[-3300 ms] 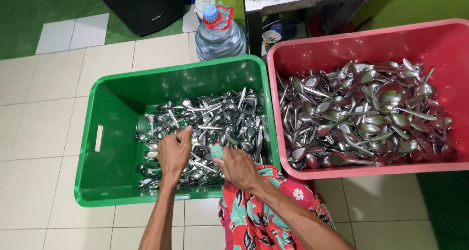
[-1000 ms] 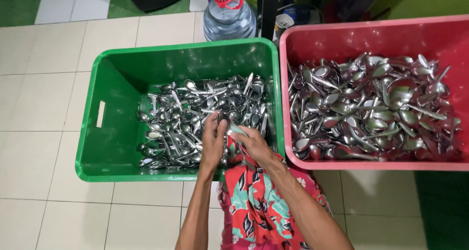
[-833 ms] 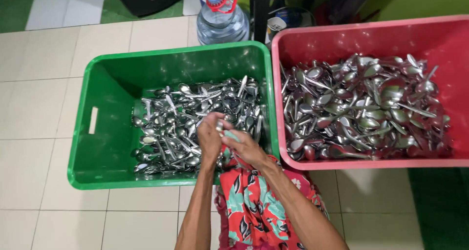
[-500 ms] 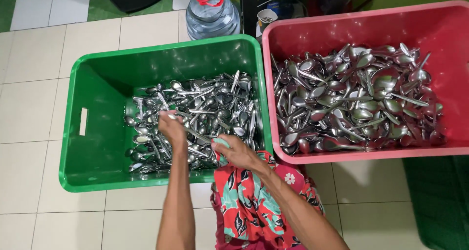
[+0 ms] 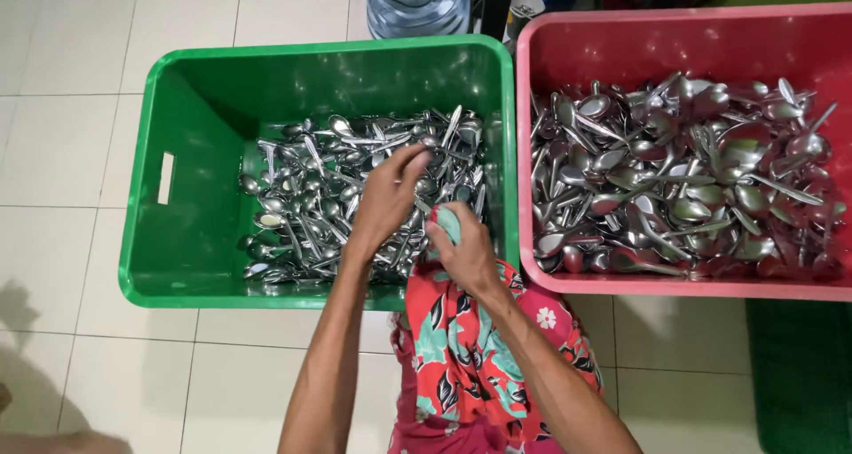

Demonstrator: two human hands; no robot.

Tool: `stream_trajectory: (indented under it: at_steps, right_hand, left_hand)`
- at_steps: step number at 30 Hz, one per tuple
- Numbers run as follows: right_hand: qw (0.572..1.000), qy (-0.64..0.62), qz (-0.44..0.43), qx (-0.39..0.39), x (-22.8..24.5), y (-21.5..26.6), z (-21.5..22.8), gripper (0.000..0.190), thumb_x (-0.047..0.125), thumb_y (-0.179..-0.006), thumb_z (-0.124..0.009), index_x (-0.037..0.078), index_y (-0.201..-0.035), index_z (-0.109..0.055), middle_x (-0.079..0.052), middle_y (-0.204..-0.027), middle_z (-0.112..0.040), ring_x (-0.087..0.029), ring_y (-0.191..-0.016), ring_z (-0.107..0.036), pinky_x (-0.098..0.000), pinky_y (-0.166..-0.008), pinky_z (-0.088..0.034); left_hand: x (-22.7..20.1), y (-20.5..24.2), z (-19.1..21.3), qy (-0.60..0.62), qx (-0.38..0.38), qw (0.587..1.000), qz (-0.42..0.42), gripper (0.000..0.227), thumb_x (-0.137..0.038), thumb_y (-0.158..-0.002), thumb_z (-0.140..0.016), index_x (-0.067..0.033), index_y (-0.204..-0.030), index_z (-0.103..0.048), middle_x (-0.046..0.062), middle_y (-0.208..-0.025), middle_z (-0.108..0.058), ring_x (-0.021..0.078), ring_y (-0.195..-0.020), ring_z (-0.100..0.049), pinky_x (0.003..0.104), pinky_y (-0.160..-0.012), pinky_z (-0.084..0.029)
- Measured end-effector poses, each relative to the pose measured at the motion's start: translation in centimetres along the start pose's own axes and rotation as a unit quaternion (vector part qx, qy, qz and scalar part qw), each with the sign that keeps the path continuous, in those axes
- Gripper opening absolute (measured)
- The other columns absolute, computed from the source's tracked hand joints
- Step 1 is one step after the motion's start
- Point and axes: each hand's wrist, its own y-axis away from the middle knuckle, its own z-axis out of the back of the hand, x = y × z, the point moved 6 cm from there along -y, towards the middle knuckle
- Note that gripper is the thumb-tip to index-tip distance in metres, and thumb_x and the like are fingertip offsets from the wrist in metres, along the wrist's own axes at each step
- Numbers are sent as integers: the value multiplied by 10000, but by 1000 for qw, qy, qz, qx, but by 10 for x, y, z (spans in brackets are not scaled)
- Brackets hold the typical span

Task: The person is polishing metal spoons one by one using a red floral cloth and moving them between bins.

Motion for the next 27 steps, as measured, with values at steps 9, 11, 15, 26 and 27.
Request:
stream_trajectory:
  at_steps: [9, 11, 15, 26, 27]
  right_hand:
    - [959, 104, 232, -130, -36, 85, 7, 210, 80, -858, -717, 43, -1062, -682, -134, -863, -683, -357, -794, -688, -417, -739, -560]
    - [956, 116, 235, -132, -10, 82, 13, 212, 74, -848, -728, 38, -1050, -679, -129, -846, -677, -356, -778, -683, -429, -726, -555]
    - [947, 117, 255, -157, -19, 85, 11, 203, 64, -828, -741, 36, -1020, -682, -115, -828, -678, -347, -740, -674, -414, -700, -548]
    - [940, 127, 270, -168, -11, 86, 13, 186, 68, -831, -743, 30, -1000, -677, -108, -793, -652, -346, -698, -649, -418, -659, -539]
    - [939, 124, 271, -171, -19, 87, 11, 173, 53, -829, -738, 15, -985, -673, -129, -767, -636, -369, -674, -636, -429, -641, -534]
  left_hand:
    - [288, 5, 38, -253, -40, 930, 264, 274, -337, -957, -602, -375, -1213, -694, 56, -1094, -761, 337, -1043, -718, 521, -930, -551]
    - [307, -6, 43, -284, -39, 922, 261, 250, -365, -949, -611, -370, -1180, -708, 53, -1078, -755, 331, -1027, -723, 518, -911, -557]
    - [329, -22, 34, -374, 3, 906, 197, 245, -216, -919, -583, -208, -1105, -742, 111, -1054, -725, 355, -1034, -718, 525, -875, -585]
    - [320, -37, -29, -616, 134, 776, 15, 238, -267, -970, -595, -161, -1115, -751, 174, -1242, -614, 347, -1200, -568, 517, -839, -573]
    - [334, -41, -36, -669, 134, 731, 2, 248, -281, -1011, -540, -189, -1048, -767, 119, -1189, -648, 274, -1153, -575, 465, -808, -559]
